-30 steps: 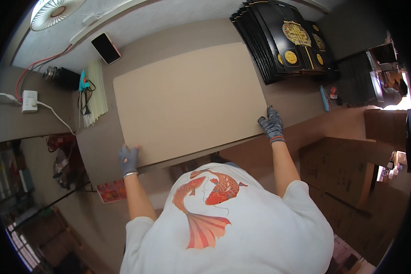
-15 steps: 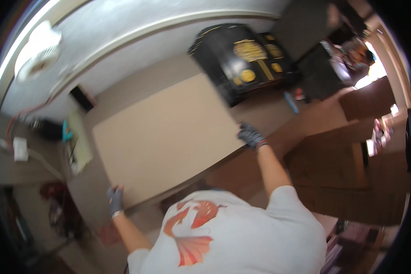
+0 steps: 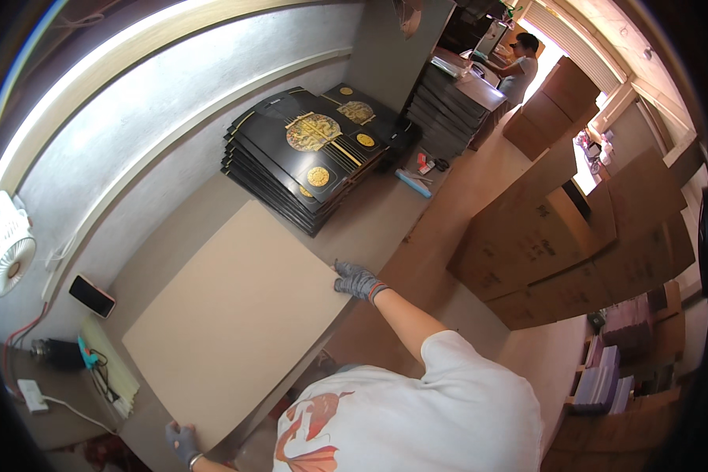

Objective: Assembling and folding cardboard packaging for boxes.

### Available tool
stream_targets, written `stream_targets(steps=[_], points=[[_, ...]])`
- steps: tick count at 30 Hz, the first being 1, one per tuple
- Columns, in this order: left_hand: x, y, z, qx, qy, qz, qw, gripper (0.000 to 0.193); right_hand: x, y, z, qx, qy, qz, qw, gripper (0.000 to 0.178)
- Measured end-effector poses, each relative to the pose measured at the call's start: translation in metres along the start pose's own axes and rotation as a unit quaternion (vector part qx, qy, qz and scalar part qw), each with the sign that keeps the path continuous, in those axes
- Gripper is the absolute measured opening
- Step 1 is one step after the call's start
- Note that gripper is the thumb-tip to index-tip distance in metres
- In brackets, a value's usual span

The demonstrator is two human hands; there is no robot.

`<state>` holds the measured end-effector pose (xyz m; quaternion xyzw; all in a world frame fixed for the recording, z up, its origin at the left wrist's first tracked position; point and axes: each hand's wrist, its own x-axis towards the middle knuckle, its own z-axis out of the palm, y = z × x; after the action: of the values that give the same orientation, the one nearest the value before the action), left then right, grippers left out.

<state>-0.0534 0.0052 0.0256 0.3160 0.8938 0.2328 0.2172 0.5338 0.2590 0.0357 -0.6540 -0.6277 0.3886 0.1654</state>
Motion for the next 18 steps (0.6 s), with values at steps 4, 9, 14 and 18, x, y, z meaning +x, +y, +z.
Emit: stream_targets(steps=[4, 9, 14, 18], points=[[0.0, -0.005, 0.003, -0.064, 0.022, -0.004, 0.998, 0.038, -0.011, -0.01, -0.008, -0.079, -0.12, 0.03, 0.989, 0.088], [-0.003, 0.009, 0.004, 0.01, 0.04, 0.029, 0.999, 0.04, -0.02, -0.034, -0.004, -0.206, -0.112, 0.018, 0.972, 0.089], [-0.013, 0.041, -0.007, 0.004, 0.006, -0.009, 1.0, 0.045, -0.025, -0.031, 0.003, -0.215, -0.084, 0.004, 0.973, 0.09], [-0.011, 0.041, -0.02, -0.204, -0.067, -0.049, 0.975, 0.047, -0.021, -0.025, 0.006, -0.207, -0.065, -0.012, 0.976, 0.086]])
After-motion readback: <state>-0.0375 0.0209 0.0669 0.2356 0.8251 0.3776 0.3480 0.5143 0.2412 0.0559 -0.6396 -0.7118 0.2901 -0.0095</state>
